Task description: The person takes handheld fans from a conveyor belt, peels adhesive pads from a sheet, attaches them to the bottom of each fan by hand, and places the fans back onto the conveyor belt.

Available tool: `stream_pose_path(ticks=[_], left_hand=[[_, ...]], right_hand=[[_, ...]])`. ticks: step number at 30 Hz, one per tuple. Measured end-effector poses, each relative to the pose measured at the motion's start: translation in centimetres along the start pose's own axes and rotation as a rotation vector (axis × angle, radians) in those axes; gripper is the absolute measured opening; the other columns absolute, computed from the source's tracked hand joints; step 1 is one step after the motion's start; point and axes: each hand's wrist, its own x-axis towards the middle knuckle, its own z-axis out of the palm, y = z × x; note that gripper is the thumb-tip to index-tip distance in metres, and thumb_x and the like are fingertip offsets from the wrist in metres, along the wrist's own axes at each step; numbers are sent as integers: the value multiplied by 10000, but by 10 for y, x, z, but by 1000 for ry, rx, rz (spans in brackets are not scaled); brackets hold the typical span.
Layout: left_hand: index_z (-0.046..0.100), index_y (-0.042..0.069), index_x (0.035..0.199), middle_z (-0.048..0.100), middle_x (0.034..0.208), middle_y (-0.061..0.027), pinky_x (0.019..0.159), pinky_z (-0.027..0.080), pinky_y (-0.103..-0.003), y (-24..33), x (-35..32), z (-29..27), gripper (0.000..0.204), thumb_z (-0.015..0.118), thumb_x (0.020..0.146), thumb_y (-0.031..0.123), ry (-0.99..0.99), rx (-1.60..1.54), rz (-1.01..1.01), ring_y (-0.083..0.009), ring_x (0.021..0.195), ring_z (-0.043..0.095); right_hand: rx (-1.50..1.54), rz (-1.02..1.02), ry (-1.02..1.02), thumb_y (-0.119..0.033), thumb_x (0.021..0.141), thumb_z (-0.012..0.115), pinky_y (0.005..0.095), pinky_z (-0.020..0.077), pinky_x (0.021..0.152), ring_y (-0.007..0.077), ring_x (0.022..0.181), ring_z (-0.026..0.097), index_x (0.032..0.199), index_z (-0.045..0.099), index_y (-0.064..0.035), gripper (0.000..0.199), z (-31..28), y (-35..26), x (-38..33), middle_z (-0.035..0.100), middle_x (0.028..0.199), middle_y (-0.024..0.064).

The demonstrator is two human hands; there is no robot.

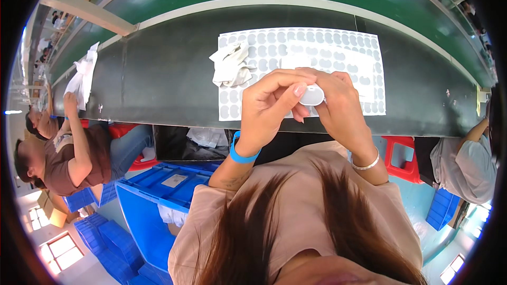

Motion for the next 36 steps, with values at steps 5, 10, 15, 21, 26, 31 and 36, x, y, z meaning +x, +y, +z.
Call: stream_pose_path(ticks=[5, 10, 15, 21, 26, 31, 36], left_hand=[[635, -33, 1011, 630, 1025, -126, 521, 500, -204, 2, 0, 2, 193, 513, 933, 96, 9, 59, 39, -116, 612, 610], [642, -22, 1010, 645, 1004, -116, 525, 500, -205, 0, 3, -3, 176, 539, 921, 91, 28, 282, 151, -107, 608, 615], [655, -28, 971, 672, 903, -99, 503, 496, -206, 14, 9, -11, 165, 558, 914, 92, 57, 334, 96, -103, 583, 619], [645, -24, 974, 669, 908, -100, 520, 487, -193, 13, 10, -19, 148, 572, 900, 81, 108, 323, 107, -89, 595, 602], [579, -33, 990, 620, 1018, -144, 583, 514, -228, 2, 8, -17, 217, 672, 797, 3, -5, 266, 135, -126, 731, 618], [544, -2, 1005, 552, 1101, -117, 728, 513, -278, 3, 6, 0, 469, 791, 611, -64, 22, 354, 180, -178, 896, 598], [564, 18, 1094, 624, 919, -74, 733, 480, -310, -14, -54, -30, 384, 724, 750, 73, -154, 645, 317, -176, 831, 621]], right_hand=[[1, 0, -4, 143, 619, 482, 357, 400, 785, 294, 814, 584, 1040, 602, -42, 475, -1, 0, 2, 649, 1020, 107], [-19, -3, -25, 130, 634, 502, 362, 406, 777, 294, 825, 587, 1048, 597, -41, 458, -1, -3, 6, 646, 1001, 109], [-31, -40, 25, 106, 666, 541, 357, 413, 763, 281, 862, 603, 1054, 596, -49, 422, 9, -2, 8, 648, 989, 104], [-95, -82, 98, -42, 737, 662, 331, 425, 680, 226, 800, 625, 1009, 581, -76, 286, 17, -2, 15, 659, 881, 65], [-70, -71, 88, -33, 737, 650, 350, 430, 679, 250, 823, 605, 997, 580, -66, 271, 10, 1, 11, 644, 903, 75], [18, -80, -11, -1, 756, 599, 387, 441, 722, 314, 818, 531, 1072, 574, -37, 318, -3, 9, 11, 605, 973, 109], [417, 290, -89, 94, 810, 536, 312, 508, 739, 208, 940, 612, 1137, 558, -56, 361, -37, 33, 23, 589, 1160, 115]])
